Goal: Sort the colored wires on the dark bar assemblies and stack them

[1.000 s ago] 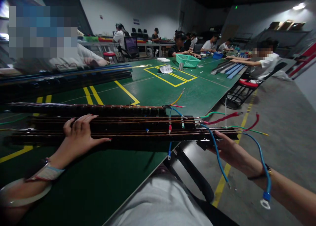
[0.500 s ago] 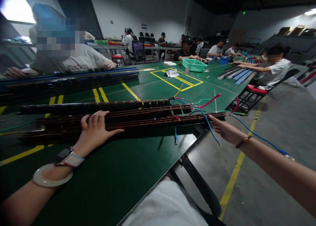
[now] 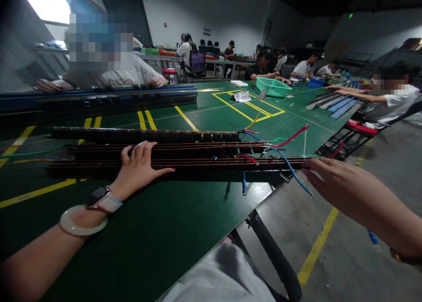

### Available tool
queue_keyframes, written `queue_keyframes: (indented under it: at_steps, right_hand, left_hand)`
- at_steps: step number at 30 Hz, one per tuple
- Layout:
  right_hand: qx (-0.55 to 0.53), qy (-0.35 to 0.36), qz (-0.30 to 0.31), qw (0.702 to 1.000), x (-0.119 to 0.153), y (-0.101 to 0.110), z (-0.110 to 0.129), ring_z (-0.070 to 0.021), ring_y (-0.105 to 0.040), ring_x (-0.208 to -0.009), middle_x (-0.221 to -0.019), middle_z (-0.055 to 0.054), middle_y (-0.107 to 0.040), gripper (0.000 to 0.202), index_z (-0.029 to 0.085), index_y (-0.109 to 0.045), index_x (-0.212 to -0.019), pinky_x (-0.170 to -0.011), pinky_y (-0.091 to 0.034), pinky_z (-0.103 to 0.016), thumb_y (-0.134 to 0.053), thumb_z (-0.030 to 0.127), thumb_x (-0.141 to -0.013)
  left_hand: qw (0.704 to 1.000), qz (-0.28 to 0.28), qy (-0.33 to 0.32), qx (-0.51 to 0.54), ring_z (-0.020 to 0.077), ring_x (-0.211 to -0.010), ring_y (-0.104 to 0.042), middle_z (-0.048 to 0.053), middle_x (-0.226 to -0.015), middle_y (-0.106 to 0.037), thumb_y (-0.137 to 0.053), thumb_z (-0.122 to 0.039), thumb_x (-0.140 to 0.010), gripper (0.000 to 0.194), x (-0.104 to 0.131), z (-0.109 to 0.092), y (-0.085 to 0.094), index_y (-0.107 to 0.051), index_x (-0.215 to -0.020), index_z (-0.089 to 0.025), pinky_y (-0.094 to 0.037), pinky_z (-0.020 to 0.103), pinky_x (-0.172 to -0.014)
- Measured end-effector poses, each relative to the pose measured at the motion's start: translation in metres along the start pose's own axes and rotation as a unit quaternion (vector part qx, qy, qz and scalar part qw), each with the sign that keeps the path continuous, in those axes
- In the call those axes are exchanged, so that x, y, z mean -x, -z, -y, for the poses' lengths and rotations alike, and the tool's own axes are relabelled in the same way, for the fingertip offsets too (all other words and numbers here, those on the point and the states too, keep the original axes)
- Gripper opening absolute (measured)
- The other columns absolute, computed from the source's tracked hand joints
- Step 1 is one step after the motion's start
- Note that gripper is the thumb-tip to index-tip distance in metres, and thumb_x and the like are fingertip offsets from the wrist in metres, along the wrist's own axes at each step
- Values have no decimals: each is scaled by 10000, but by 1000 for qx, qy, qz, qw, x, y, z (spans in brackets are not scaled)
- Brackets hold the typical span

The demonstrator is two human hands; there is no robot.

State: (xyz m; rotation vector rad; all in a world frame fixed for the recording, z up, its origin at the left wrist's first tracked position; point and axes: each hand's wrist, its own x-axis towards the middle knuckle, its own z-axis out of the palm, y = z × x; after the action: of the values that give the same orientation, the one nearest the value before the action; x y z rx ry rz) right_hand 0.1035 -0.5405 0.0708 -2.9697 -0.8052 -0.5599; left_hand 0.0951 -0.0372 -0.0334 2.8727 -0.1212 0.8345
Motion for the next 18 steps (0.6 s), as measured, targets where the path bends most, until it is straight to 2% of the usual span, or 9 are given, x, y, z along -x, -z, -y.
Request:
queue_keyframes:
  at_steps: [1, 3, 5, 7, 10, 13, 18]
  right_hand:
    - [3, 23, -1, 1000, -12, 2, 15, -268, -566, -1108, -1158, -69, -618, 401, 298, -574, -1200, -984, -464, -456, -449, 476, -863]
    - [39, 87, -36, 995, -34, -8, 42, -307, -407, -1278, -1380, -93, -453, 579, 241, -433, -1352, -1085, -334, -510, -527, 492, -839]
    - [64, 153, -69, 984, -53, -30, 62, -340, -273, -1352, -1484, -120, -292, 719, 205, -330, -1419, -1112, -251, -551, -576, 505, -813]
    - [50, 187, -78, 978, -66, -57, 72, -345, -235, -1366, -1508, -126, -234, 809, 199, -255, -1451, -1106, -257, -554, -609, 506, -792]
    - [11, 206, -85, 975, -79, -89, 70, -312, -331, -1331, -1466, -140, -328, 848, 184, -178, -1470, -1097, -290, -528, -616, 469, -802]
    - [-16, 184, -96, 978, -83, -104, 59, -299, -409, -1285, -1410, -140, -419, 875, 172, -135, -1478, -1085, -317, -510, -605, 480, -807]
    - [-6, 179, -76, 981, -83, -116, 42, -335, -351, -1315, -1461, -139, -338, 903, 195, -111, -1488, -1089, -289, -541, -588, 528, -798]
  left_hand:
    - [1000, 0, -1, -1, 347, -1280, -334, 234, -1317, -417, -394, -826, -669, 1017, 0, 0, 0, -339, -1352, -75, -99, 506, -1090]
    - [1000, -1, -2, -4, 345, -1279, -339, 234, -1320, -420, -368, -830, -677, 1014, 0, 0, 1, -340, -1353, -74, -100, 507, -1092]
    - [1000, -2, 1, -10, 344, -1279, -344, 234, -1323, -423, -348, -837, -677, 1018, 1, 0, 1, -341, -1354, -78, -102, 510, -1092]
    - [1000, -3, 5, -18, 342, -1278, -349, 229, -1324, -428, -338, -844, -673, 1017, 2, 1, 1, -344, -1354, -90, -99, 515, -1094]
    - [1000, -6, 7, -23, 336, -1279, -352, 216, -1328, -436, -350, -843, -669, 1001, 2, 3, 0, -356, -1350, -109, -88, 515, -1101]
    - [1000, -6, 8, -22, 333, -1276, -355, 213, -1319, -448, -374, -842, -659, 1009, 2, 5, 0, -379, -1334, -93, -87, 507, -1108]
    - [999, 5, 12, -29, 333, -1270, -360, 211, -1311, -461, -367, -841, -664, 1007, 1, 3, 1, -393, -1327, -84, -109, 507, -1100]
